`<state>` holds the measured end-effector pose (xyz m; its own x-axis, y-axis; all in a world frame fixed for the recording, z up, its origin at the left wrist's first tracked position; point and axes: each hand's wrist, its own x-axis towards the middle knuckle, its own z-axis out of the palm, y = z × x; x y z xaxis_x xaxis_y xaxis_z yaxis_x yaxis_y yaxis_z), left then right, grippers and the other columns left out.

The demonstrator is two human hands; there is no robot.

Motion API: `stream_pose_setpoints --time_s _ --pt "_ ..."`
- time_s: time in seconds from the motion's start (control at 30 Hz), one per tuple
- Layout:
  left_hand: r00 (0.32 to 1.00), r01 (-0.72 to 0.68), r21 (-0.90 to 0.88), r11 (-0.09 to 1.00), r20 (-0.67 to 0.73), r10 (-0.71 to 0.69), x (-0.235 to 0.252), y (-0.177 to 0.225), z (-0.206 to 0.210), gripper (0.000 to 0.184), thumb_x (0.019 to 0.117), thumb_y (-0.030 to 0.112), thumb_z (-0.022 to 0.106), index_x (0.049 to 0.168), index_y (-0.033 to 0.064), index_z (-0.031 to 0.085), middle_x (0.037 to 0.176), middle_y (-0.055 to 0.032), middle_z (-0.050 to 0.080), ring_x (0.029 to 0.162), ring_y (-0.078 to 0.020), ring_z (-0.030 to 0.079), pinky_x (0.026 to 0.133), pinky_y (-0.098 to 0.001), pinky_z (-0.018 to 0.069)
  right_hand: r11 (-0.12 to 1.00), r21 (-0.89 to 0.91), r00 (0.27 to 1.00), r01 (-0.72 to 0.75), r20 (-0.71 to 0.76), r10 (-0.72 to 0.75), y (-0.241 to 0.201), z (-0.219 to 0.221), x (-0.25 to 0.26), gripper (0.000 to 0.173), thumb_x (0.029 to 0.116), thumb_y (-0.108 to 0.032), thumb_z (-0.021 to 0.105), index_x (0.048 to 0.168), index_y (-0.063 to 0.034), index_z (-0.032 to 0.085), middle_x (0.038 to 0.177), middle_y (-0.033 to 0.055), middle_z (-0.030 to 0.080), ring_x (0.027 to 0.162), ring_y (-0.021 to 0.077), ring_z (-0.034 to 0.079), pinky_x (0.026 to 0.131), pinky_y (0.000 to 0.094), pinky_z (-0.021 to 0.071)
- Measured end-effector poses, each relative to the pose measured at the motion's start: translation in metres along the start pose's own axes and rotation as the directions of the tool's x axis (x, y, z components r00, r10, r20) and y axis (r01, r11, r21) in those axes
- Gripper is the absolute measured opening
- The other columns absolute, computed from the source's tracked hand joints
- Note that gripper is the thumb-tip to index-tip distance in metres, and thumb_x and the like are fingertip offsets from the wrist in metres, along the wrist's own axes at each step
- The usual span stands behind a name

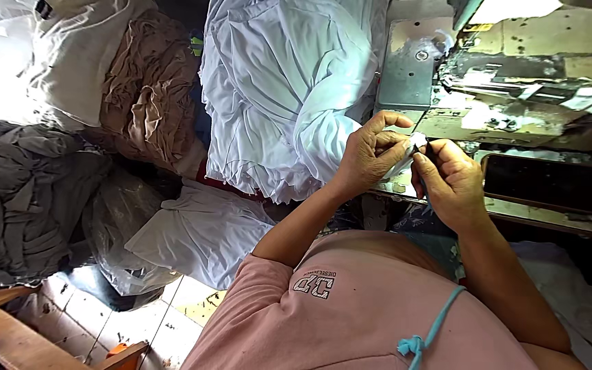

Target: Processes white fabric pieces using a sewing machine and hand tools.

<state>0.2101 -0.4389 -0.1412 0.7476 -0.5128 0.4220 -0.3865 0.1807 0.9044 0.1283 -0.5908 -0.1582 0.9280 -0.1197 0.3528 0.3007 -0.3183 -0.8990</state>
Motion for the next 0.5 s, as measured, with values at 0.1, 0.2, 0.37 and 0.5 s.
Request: stream_pose_setpoints --time_s 0.1,0.2,0.37,0.5 --pt "1.0 0.006 -0.008 1.0 0.002 -0.006 0.0005 -0.0003 0.0002 0.026 0.0927 -0.011 0.059 0.118 -0.0093 0.054 0.091 -0.009 0.074 0.076 -0.0012 0.068 0.071 -0.0176 0.0549 1.0 -0.023 1.0 0.005 0.005 -0.005 0.0009 -0.0009 0.0002 0.015 0.1076 -0.017 0.05 0.106 -0.0043 0.057 0.071 -0.0053 0.054 0.052 -0.002 0.052 0.05 0.0134 0.0478" --pt "1.0 -0.007 -0.005 1.0 0.006 0.007 0.0004 -0.0013 0.0003 0.025 0.0926 -0.011 0.059 0.117 -0.0097 0.054 0.091 -0.0096 0.074 0.076 -0.0016 0.068 0.072 -0.0179 0.0551 0.999 -0.045 1.0 0.018 0.008 -0.018 0.0005 -0.002 0.0 0.015 0.1077 -0.017 0.05 0.106 -0.0036 0.057 0.071 -0.0054 0.054 0.053 -0.0027 0.052 0.05 0.0128 0.0475" --pt "1.0 0.0 -0.002 1.0 0.001 0.0 0.0002 -0.001 0.0012 0.024 0.0927 -0.011 0.059 0.116 -0.0093 0.055 0.091 -0.0093 0.074 0.077 -0.0013 0.068 0.072 -0.0178 0.0553 0.998 -0.059 1.0 0.022 0.003 -0.022 0.0011 -0.0023 -0.0002 0.016 0.1076 -0.017 0.05 0.106 -0.0031 0.057 0.073 -0.0045 0.055 0.054 -0.0029 0.052 0.051 0.0124 0.048" --pt "1.0 -0.002 -0.002 1.0 0.005 0.002 0.0004 -0.0003 0.0013 0.024 0.0929 -0.011 0.058 0.116 -0.0092 0.055 0.091 -0.0091 0.074 0.076 -0.001 0.068 0.071 -0.0175 0.055 0.996 -0.083 0.999 0.032 0.0 -0.032 0.0022 -0.0022 -0.0002 0.016 0.1073 -0.017 0.051 0.106 -0.0022 0.057 0.073 -0.0037 0.055 0.054 -0.0025 0.052 0.052 0.0125 0.0474"
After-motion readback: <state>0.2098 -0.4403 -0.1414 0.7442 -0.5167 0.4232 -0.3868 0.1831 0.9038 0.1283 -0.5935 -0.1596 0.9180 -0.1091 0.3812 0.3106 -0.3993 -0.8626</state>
